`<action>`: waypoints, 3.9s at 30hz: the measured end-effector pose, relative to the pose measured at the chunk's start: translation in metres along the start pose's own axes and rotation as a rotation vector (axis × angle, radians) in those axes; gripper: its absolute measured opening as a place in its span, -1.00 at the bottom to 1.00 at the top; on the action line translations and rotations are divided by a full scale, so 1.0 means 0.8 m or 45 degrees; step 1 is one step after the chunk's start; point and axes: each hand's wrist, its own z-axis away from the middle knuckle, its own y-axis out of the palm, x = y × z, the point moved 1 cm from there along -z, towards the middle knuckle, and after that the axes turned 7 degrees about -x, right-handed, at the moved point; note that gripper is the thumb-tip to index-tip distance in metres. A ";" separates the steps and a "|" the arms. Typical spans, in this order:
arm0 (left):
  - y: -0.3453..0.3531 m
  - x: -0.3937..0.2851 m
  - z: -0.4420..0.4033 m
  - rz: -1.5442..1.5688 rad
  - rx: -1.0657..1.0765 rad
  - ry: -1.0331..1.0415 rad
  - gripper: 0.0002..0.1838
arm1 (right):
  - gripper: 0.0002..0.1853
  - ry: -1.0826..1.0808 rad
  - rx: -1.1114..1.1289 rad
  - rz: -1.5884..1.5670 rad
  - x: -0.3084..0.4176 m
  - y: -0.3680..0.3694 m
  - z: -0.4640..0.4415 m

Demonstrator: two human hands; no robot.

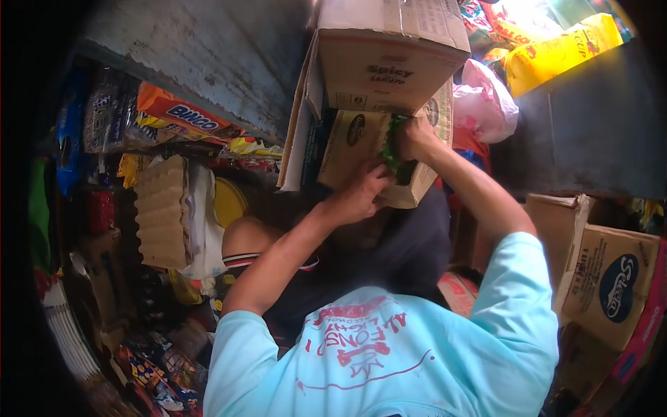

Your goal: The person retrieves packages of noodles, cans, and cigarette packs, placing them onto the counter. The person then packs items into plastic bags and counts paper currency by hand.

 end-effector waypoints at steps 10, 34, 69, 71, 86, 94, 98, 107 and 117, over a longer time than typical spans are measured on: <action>-0.007 0.016 -0.001 0.030 0.207 -0.020 -0.54 | -0.19 -0.127 0.258 0.221 0.031 0.050 -0.034; -0.011 -0.007 0.006 -0.166 0.203 -0.140 -0.53 | 0.12 0.294 0.126 -0.269 0.013 0.047 0.000; -0.012 -0.023 0.010 -0.214 0.181 -0.150 -0.51 | -0.17 0.210 0.053 -0.099 0.035 -0.014 0.035; -0.012 -0.027 0.008 -0.230 0.234 -0.182 -0.50 | -0.16 0.203 -0.005 -0.083 0.037 -0.016 0.046; 0.008 -0.026 0.009 -0.369 0.251 -0.306 -0.51 | 0.20 0.207 -0.146 -0.122 0.037 -0.048 0.091; 0.007 -0.038 0.009 -0.489 0.295 -0.390 -0.51 | 0.31 0.119 -0.253 -0.354 0.016 -0.072 0.131; -0.001 -0.044 0.011 -0.446 0.379 -0.446 -0.53 | 0.25 0.063 -0.362 -0.489 0.009 -0.071 0.148; -0.012 -0.041 0.014 -0.404 0.367 -0.453 -0.62 | 0.20 0.074 -0.299 -0.618 -0.019 -0.084 0.156; 0.009 -0.024 0.017 -0.258 0.385 -0.450 -0.38 | 0.21 0.033 -0.488 -0.795 -0.018 -0.103 0.175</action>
